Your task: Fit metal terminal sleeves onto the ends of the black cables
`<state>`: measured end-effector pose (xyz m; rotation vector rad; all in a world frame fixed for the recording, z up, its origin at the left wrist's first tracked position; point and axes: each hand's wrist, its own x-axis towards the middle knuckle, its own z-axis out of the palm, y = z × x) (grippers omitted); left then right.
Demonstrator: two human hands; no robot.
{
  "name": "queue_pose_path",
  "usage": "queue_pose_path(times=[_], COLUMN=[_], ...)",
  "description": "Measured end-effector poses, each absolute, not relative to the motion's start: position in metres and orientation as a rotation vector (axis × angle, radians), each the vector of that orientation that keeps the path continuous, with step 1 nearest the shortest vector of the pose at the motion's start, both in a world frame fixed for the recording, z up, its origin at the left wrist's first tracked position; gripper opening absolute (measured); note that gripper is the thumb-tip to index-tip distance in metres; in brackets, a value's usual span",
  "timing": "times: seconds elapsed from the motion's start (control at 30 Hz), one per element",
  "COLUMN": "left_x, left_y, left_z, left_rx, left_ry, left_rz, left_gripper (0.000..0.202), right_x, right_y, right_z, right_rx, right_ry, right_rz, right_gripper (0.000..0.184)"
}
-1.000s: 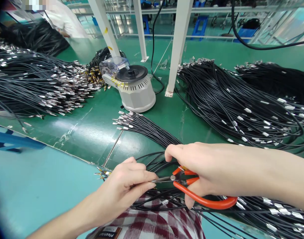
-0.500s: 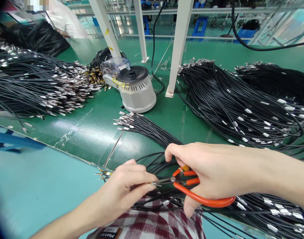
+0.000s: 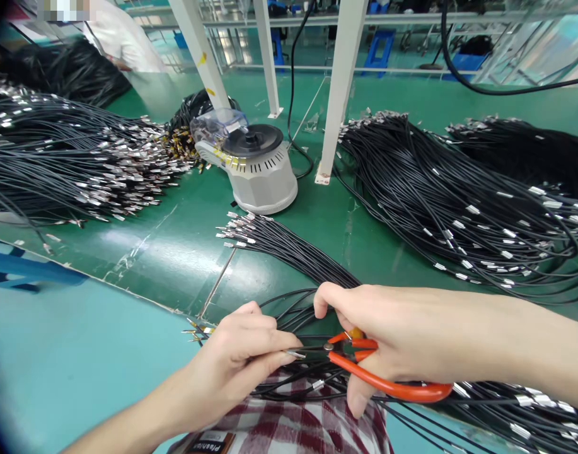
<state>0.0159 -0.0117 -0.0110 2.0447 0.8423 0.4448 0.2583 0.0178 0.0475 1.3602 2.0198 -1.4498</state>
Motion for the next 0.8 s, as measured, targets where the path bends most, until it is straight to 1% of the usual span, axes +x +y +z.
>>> queue_pose_path(times=[0.07,0.17,0.2,0.23,0.3,0.33,0.37,0.47,0.57,0.63,0.67,0.73,0.8], left_x=[0.016,0.017,0.017,0.017,0.018,0.017,0.017,0.015,0.013,0.012,0.012,0.012,0.013], left_y=[-0.012,-0.012,-0.011,-0.011,-0.01,-0.01,-0.011,-0.015,-0.019,-0.018,-0.016,-0.011,-0.005], left_z=[-0.013,-0.016,-0.017,-0.017,-0.017,-0.017,-0.017,-0.019,-0.022,-0.024,-0.024,-0.024,-0.023], left_rx=[1.994,1.819,1.729,1.631,1.461,1.409,1.377,1.32,1.207,1.136,1.094,0.986,0.869], left_ry=[0.862,0.962,1.001,1.033,1.078,1.088,1.096,1.148,1.208,1.211,1.21,1.197,1.156], left_rz=[0.465,0.556,0.598,0.638,0.688,0.701,0.711,0.752,0.804,0.857,0.888,0.937,0.976], left_gripper=[0.021,0.019,0.019,0.018,0.018,0.017,0.017,0.017,0.016,0.016,0.018,0.024,0.03], right_x=[0.259,0.266,0.269,0.273,0.279,0.281,0.283,0.286,0.288,0.285,0.283,0.273,0.259], right_y=[0.022,0.036,0.043,0.052,0.071,0.079,0.087,0.103,0.105,0.099,0.094,0.079,0.062], right_z=[0.048,0.045,0.042,0.037,0.024,0.016,0.008,-0.013,-0.02,-0.015,-0.011,-0.002,0.004], right_rx=[1.38,1.44,1.503,1.587,1.849,1.933,1.997,2.013,2.0,1.988,1.965,1.883,1.699], right_ry=[2.039,2.087,2.156,2.262,2.53,2.587,2.631,2.703,2.762,2.8,2.816,2.8,2.572], right_rz=[-1.485,-1.622,-1.594,-1.489,-0.925,-0.697,-0.552,-0.529,-0.681,-0.809,-0.927,-1.359,-2.147], right_gripper=[0.049,0.052,0.053,0.055,0.063,0.064,0.062,0.052,0.047,0.045,0.043,0.038,0.037])
